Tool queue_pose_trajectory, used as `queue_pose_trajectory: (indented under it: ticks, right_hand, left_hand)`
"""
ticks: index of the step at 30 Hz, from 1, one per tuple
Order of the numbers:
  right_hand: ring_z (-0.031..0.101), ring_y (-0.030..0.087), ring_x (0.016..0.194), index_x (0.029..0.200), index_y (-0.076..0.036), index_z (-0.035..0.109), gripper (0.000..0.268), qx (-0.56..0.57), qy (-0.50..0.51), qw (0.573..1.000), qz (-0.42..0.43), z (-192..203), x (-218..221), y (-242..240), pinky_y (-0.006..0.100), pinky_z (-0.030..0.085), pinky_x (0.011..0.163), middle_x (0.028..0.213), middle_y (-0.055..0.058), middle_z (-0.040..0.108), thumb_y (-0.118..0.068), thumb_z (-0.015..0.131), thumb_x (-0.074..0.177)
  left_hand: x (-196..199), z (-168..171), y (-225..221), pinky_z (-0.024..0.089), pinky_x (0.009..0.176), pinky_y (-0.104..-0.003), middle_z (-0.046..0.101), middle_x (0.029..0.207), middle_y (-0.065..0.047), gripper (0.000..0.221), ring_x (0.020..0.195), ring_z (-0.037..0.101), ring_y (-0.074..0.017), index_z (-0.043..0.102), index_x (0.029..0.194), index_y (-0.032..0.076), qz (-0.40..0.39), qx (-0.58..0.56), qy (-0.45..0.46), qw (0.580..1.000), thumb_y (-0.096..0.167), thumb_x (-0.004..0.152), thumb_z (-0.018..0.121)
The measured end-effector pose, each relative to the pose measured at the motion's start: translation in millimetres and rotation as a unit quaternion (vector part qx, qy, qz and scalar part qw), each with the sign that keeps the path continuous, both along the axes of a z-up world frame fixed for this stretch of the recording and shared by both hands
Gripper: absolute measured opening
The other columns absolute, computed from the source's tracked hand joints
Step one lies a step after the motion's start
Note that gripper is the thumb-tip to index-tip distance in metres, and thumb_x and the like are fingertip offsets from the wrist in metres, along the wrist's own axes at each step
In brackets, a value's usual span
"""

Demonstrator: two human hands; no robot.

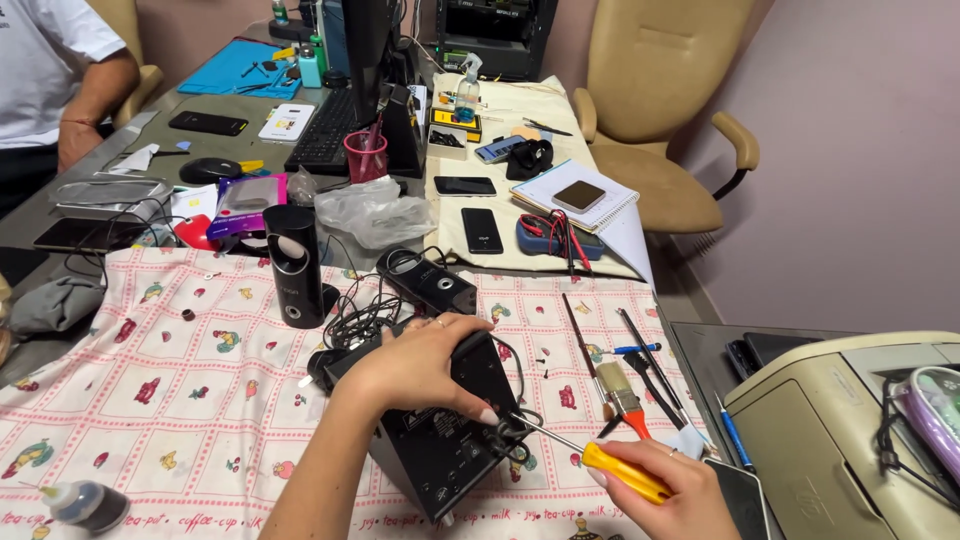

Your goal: The person is unscrewing the back panel of a speaker system's subwoofer unit using a manual screwdriver.

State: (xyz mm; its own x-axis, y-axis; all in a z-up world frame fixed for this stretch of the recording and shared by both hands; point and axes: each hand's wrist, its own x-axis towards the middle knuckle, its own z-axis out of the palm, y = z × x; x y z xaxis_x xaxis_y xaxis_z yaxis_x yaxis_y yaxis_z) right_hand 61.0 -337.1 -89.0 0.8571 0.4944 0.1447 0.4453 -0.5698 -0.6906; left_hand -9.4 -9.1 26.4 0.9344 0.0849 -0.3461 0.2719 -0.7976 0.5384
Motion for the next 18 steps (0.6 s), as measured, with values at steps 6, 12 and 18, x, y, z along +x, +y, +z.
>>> queue_pose_trajectory:
  ticks: [6, 12, 18]
  right_hand:
    - [0.074, 0.008, 0.094, 0.116, -0.033, 0.074, 0.038, -0.227, -0.002, 0.972, 0.064, 31, 9, 6, 0.026, 0.055, 0.086, 0.106, -0.012, 0.076, -0.057, 0.071, 0.086]
    - [0.054, 0.025, 0.065, 0.089, -0.026, 0.057, 0.022, -0.328, -0.012, 0.938, 0.114, 76, -4, 28, 0.029, 0.049, 0.066, 0.078, -0.005, 0.072, -0.045, 0.066, 0.096]
    - [0.065, 0.025, 0.056, 0.124, 0.008, 0.056, 0.043, -0.381, -0.554, 0.689, 0.271, 5, -7, 15, 0.033, 0.054, 0.034, 0.083, 0.022, 0.059, -0.004, 0.051, 0.082]
  left_hand:
    - [2, 3, 1, 0.019, 0.117, -0.073, 0.010, 0.174, 0.004, 0.105, 0.158, 0.017, -0.0268, 0.030, 0.156, 0.041, -0.009, 0.009, 0.034, 0.999, 0.046, 0.066, 0.083]
    - [7, -5, 5, 0.028, 0.112, -0.069, 0.030, 0.164, 0.009, 0.101, 0.148, 0.032, -0.0270, 0.034, 0.152, 0.038, -0.027, 0.012, 0.024, 0.999, 0.043, 0.063, 0.082]
    - [9, -10, 9, 0.036, 0.111, -0.055, 0.036, 0.160, 0.006, 0.105, 0.143, 0.035, -0.0312, 0.038, 0.150, 0.040, -0.034, -0.007, 0.004, 0.999, 0.047, 0.056, 0.086]
